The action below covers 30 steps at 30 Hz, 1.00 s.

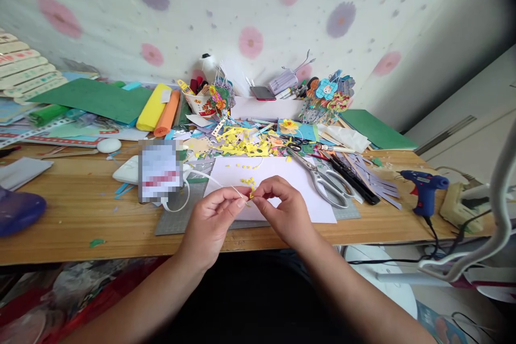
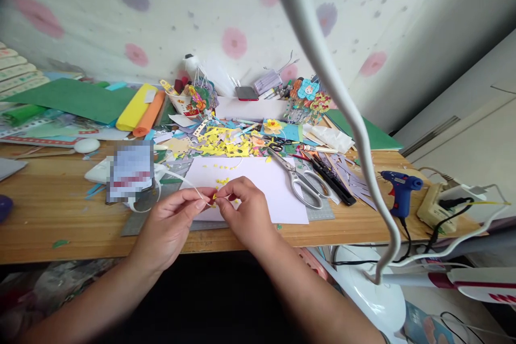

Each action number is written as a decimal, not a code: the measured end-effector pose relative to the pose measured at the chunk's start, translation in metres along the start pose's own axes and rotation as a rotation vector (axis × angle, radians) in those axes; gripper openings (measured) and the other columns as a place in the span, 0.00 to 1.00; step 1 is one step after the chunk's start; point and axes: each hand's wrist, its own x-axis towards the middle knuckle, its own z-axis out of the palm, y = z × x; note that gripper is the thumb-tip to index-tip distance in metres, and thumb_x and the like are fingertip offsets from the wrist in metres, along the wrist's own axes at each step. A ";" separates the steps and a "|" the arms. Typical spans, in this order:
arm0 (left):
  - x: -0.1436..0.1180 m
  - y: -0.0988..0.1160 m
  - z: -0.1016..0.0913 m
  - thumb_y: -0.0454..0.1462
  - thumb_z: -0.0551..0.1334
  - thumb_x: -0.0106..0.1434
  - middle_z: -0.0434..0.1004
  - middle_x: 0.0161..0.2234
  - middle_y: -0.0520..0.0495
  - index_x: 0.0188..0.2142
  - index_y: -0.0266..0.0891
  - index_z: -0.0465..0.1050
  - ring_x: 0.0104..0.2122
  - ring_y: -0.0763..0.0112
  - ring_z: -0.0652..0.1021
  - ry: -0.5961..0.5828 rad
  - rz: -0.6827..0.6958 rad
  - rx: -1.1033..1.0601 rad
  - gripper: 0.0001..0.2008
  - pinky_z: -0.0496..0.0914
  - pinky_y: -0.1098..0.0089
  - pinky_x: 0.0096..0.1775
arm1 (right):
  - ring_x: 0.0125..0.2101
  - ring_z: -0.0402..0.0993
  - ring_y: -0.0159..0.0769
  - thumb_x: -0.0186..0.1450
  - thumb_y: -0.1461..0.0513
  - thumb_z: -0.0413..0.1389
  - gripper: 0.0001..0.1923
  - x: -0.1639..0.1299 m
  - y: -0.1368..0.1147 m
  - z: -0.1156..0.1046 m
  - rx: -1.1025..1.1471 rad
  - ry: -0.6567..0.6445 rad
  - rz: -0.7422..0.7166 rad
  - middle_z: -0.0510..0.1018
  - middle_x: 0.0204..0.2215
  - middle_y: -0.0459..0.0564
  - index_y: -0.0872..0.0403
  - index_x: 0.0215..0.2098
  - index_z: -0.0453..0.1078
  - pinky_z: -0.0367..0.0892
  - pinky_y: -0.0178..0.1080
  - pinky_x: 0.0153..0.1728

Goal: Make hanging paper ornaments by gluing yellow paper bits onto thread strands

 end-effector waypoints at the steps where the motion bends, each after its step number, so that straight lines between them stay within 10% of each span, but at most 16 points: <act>1: -0.001 0.000 0.000 0.39 0.68 0.59 0.82 0.40 0.45 0.30 0.41 0.79 0.43 0.64 0.79 -0.015 0.023 -0.001 0.04 0.70 0.65 0.48 | 0.30 0.70 0.32 0.61 0.66 0.58 0.04 -0.001 -0.001 0.003 -0.016 0.035 -0.019 0.74 0.29 0.46 0.53 0.28 0.71 0.68 0.35 0.33; 14: 0.002 0.006 0.005 0.39 0.74 0.48 0.82 0.31 0.49 0.27 0.40 0.80 0.32 0.71 0.79 0.083 -0.094 -0.284 0.08 0.75 0.73 0.37 | 0.38 0.74 0.37 0.64 0.65 0.56 0.05 -0.010 -0.002 0.000 -0.087 0.114 -0.317 0.76 0.34 0.51 0.51 0.38 0.73 0.72 0.40 0.39; 19: 0.012 0.005 -0.001 0.39 0.78 0.39 0.83 0.30 0.50 0.26 0.41 0.80 0.30 0.71 0.80 0.144 -0.182 -0.369 0.14 0.77 0.73 0.37 | 0.40 0.73 0.43 0.64 0.61 0.55 0.07 -0.014 0.050 -0.107 -0.637 0.561 -0.241 0.77 0.37 0.54 0.52 0.38 0.73 0.70 0.46 0.43; 24: 0.022 -0.003 -0.008 0.40 0.78 0.39 0.83 0.29 0.50 0.26 0.41 0.79 0.32 0.70 0.81 0.135 -0.247 -0.369 0.15 0.78 0.74 0.38 | 0.52 0.65 0.55 0.58 0.60 0.58 0.18 -0.059 0.090 -0.231 -1.087 0.902 0.319 0.72 0.48 0.65 0.59 0.45 0.72 0.57 0.55 0.55; 30: 0.019 0.007 0.003 0.40 0.79 0.37 0.83 0.28 0.52 0.25 0.41 0.79 0.31 0.71 0.80 0.149 -0.246 -0.394 0.16 0.78 0.76 0.36 | 0.44 0.72 0.57 0.58 0.54 0.58 0.21 -0.056 0.106 -0.280 -1.035 0.946 0.567 0.76 0.38 0.68 0.63 0.42 0.72 0.64 0.52 0.44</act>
